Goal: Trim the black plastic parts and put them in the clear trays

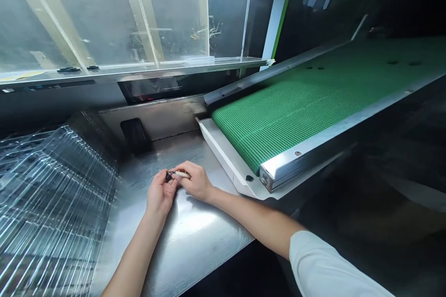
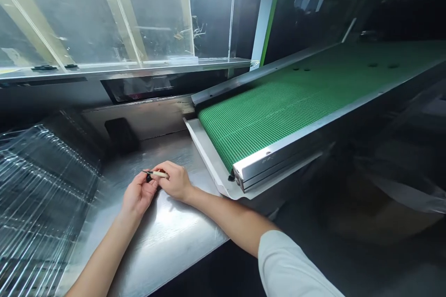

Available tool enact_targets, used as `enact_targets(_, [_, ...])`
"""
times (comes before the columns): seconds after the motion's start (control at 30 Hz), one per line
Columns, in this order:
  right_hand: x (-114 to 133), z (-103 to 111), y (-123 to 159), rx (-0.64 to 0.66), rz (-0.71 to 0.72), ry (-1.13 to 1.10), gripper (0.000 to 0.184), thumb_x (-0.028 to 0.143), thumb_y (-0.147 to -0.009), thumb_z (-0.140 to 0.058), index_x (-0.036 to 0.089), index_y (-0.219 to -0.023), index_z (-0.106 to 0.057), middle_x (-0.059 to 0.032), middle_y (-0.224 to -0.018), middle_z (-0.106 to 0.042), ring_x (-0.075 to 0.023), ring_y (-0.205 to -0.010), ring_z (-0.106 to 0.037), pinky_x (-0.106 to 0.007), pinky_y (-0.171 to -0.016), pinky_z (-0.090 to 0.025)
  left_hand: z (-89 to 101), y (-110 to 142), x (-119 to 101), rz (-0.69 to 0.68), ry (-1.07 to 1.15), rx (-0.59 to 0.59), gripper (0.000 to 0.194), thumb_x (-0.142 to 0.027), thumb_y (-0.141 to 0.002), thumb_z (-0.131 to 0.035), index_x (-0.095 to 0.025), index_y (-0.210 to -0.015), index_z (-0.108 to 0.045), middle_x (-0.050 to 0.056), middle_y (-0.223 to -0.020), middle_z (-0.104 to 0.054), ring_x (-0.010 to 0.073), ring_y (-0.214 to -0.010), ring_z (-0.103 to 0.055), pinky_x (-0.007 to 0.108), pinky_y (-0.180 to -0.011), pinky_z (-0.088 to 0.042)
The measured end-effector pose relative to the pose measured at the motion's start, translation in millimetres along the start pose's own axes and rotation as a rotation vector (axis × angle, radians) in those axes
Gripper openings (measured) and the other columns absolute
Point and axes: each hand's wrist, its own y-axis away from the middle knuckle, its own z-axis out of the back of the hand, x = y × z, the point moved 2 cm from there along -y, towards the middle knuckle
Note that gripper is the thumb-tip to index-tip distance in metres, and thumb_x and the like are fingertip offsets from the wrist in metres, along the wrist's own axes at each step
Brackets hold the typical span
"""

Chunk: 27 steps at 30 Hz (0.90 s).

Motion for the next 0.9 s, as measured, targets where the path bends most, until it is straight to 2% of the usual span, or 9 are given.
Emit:
enact_targets(0.13, [-5.6, -5.9, 0.7, 0.043, -0.044, 0.012, 0.019, 0.02, -0.089, -0.069, 0.027, -0.107, -0.072, -0.0009, -0.107, -0.076, -0.0199, -0.1, -0.07, -0.031, -0.09, -0.052, -5.0, 1.8, 7.2, -0.031, 0.047, 0.076, 0.019, 0.003, -0.083, -0.053, -0.015, -0.082, -0.056, 0.0, -0.078, -0.064, 0.01, -0.067, -0.065, 0.018, -0.064, -0.055])
enact_targets(0.27, [-9.8, -4.6, -0.5, 0.049, -0.037, -0.009, 0.011, 0.019, -0.085, -0.069, 0.026, -0.094, -0.071, -0.0018, -0.105, -0.076, -0.021, -0.099, -0.069, -0.033, -0.09, -0.052, -11.2, 11.2, 9.5, -0.04, 0.056, 0.08, 0.02, 0.003, -0.083, -0.053, -0.017, -0.083, -0.054, 0.002, -0.082, -0.069, 0.0113, -0.075, -0.068, 0.021, -0.072, -0.055])
enact_targets(0.37, [-12.1, -3.3, -1.9, 0.019, -0.044, -0.105, 0.003, 0.026, -0.085, -0.07, 0.024, -0.087, -0.07, -0.0023, -0.101, -0.076, -0.021, -0.095, -0.069, -0.032, -0.087, -0.051, -13.4, 13.1, 6.9, -0.027, 0.059, 0.082, 0.017, -0.001, -0.09, -0.05, -0.017, -0.085, -0.052, 0.007, -0.09, -0.074, 0.0132, -0.08, -0.07, 0.022, -0.072, -0.054])
enact_targets(0.47, [-17.0, -2.9, -5.7, -0.032, -0.157, -0.205, 0.016, 0.039, -0.087, -0.072, 0.023, -0.086, -0.071, -0.0012, -0.089, -0.074, -0.019, -0.082, -0.065, -0.031, -0.078, -0.049, -8.6, 7.8, 1.3, -0.034, 0.007, 0.055, 0.012, -0.007, -0.096, -0.05, -0.017, -0.088, -0.051, 0.008, -0.091, -0.074, 0.0136, -0.076, -0.07, 0.025, -0.072, -0.055])
enact_targets(0.57, [-20.3, -1.6, -10.3, -0.1, -0.255, -0.269, 0.025, 0.047, -0.085, -0.072, 0.022, -0.081, -0.069, -0.0007, -0.078, -0.069, -0.0175, -0.073, -0.06, -0.031, -0.071, -0.048, -1.7, 3.3, -4.2, -0.068, -0.124, 0.025, 0.007, -0.011, -0.091, -0.058, -0.017, -0.094, -0.055, 0.004, -0.087, -0.071, 0.0126, -0.068, -0.067, 0.026, -0.067, -0.055])
enact_targets(0.63, [-21.4, -0.5, -12.9, -0.119, -0.292, -0.31, 0.029, 0.049, -0.083, -0.074, 0.022, -0.078, -0.067, -0.0001, -0.072, -0.064, -0.0164, -0.068, -0.056, -0.03, -0.065, -0.045, -0.4, 3.0, -5.3, -0.073, -0.221, 0.071, 0.009, -0.016, -0.088, -0.063, -0.016, -0.096, -0.058, 0.001, -0.081, -0.067, 0.0109, -0.06, -0.062, 0.022, -0.056, -0.049])
enact_targets(0.73, [-23.2, -0.3, -14.4, -0.087, -0.36, -0.383, 0.036, 0.056, -0.079, -0.077, 0.022, -0.078, -0.065, 0.0025, -0.064, -0.055, -0.0134, -0.058, -0.046, -0.028, -0.054, -0.036, -2.7, 5.8, -2.2, -0.017, -0.333, 0.204, 0.019, -0.031, -0.088, -0.069, -0.017, -0.093, -0.059, -0.003, -0.068, -0.057, 0.0078, -0.048, -0.049, 0.017, -0.043, -0.032])
enact_targets(0.8, [-24.2, -0.8, -14.2, -0.055, -0.391, -0.412, 0.042, 0.061, -0.078, -0.079, 0.022, -0.079, -0.064, 0.0038, -0.062, -0.051, -0.0118, -0.055, -0.042, -0.026, -0.05, -0.032, -4.4, 8.4, 0.4, 0.025, -0.373, 0.279, 0.026, -0.038, -0.088, -0.072, -0.019, -0.093, -0.055, -0.005, -0.064, -0.053, 0.0062, -0.044, -0.042, 0.015, -0.041, -0.022])
enact_targets(0.9, [-24.7, -1.0, -13.5, -0.052, -0.399, -0.409, 0.046, 0.064, -0.077, -0.08, 0.022, -0.081, -0.064, 0.0038, -0.063, -0.051, -0.0116, -0.055, -0.043, -0.026, -0.049, -0.033, -5.4, 10.9, 1.4, 0.053, -0.381, 0.343, 0.027, -0.037, -0.089, -0.072, -0.02, -0.095, -0.053, -0.006, -0.063, -0.051, 0.0045, -0.041, -0.036, 0.014, -0.04, -0.015])
